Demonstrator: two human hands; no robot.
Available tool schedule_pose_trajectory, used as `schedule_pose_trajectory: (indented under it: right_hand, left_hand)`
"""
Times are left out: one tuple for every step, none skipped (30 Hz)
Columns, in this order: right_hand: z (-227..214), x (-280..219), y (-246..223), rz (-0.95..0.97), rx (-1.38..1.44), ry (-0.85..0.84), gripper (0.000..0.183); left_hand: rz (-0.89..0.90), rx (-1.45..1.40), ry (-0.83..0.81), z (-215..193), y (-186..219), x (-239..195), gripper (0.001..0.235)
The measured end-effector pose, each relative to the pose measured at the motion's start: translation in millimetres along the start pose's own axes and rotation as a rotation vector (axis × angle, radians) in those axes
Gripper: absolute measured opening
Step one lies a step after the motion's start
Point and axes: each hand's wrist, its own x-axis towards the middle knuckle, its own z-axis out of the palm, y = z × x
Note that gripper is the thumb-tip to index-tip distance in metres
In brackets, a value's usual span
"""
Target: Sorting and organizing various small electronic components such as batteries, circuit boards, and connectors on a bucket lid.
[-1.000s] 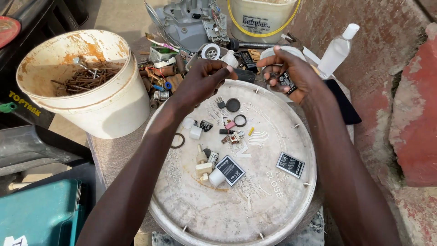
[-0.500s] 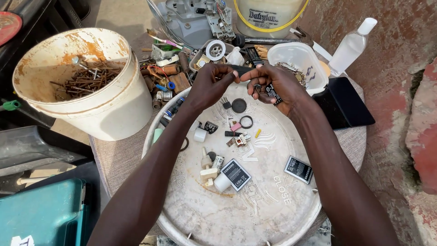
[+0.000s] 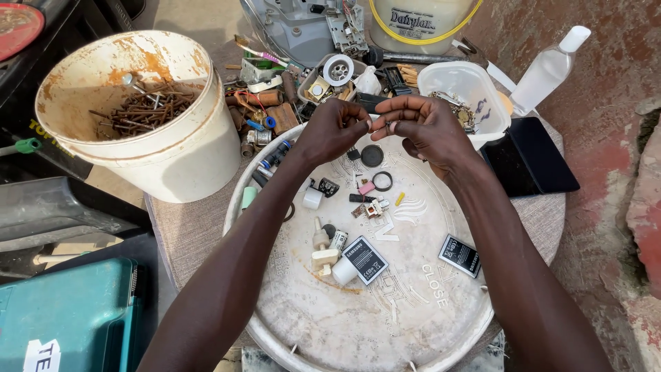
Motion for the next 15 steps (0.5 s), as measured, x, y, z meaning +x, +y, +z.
schedule_pose_trajectory:
  right_hand:
    - [0.4, -1.4, -1.6, 0.033, 0.073, 0.024, 0.038]
    - [1.1, -2.5, -3.2, 0.065, 0.147, 0.048, 0.038]
    - [1.8, -2.0, -3.4, 0.063, 0.147, 0.047, 0.038]
    - [1.7, -2.4, -3.3, 0.078, 0.203, 0.071, 0.038]
    - [1.3, -2.7, -3.0, 0.093, 0.259, 0.095, 0.038]
    - [3.1, -3.4, -4.2, 0.095, 0.259, 0.098, 0.038]
    - [4.7, -3.9, -5.2, 0.100, 0.270, 0.115, 0.038]
    - [6.7, -3.8, -6.2, 0.104, 0.282, 0.131, 0.038]
    - [2.1, -0.1, 1.6, 0.105, 0.283, 0.133, 0.038]
    - [-2.3, 3.4, 9.5, 0.110, 0.265, 0.113, 0.038]
    - [-6.7, 7.0, 17.3, 0.116, 0.247, 0.093, 0.039]
    - [-6.0, 6.3, 15.0, 0.115, 0.247, 0.095, 0.039]
    - [-5.4, 5.8, 12.8, 0.114, 0.272, 0.069, 0.038]
    - [-6.0, 3.6, 10.9, 0.115, 0.295, 0.047, 0.038]
    - [-5.1, 1.1, 6.5, 0.117, 0.294, 0.052, 0.038]
  left_hand:
    - [0.022, -0.027, 0.015, 1.0, 1.5, -0.1, 0.012]
    - [0.044, -0.054, 0.031, 1.6, 2.9, -0.3, 0.013]
    - [0.046, -0.052, 0.032, 0.5, 11.1, -1.9, 0.013]
    - [0.070, -0.075, 0.057, 0.6, 19.1, -3.3, 0.011]
    - [0.095, -0.099, 0.081, 0.9, 26.9, -4.6, 0.014]
    - [0.094, -0.101, 0.079, 2.2, 28.7, -5.4, 0.014]
    - [0.158, -0.020, 0.053, 3.4, 30.2, -6.2, 0.019]
    - [0.221, 0.061, 0.028, 4.0, 31.7, -6.9, 0.026]
    - [0.221, 0.060, 0.026, 6.4, 30.1, -6.2, 0.026]
    - [0.229, 0.101, 0.045, 8.7, 28.7, -6.0, 0.021]
    - [0.236, 0.142, 0.063, 10.9, 27.3, -5.8, 0.017]
    - [0.238, 0.142, 0.062, 10.1, 25.9, -4.5, 0.017]
    - [0.222, 0.128, 0.064, 9.3, 24.6, -3.0, 0.013]
    - [0.205, 0.109, 0.065, 10.6, 23.0, -1.7, 0.009]
    - [0.205, 0.104, 0.062, 12.5, 21.3, -1.0, 0.009]
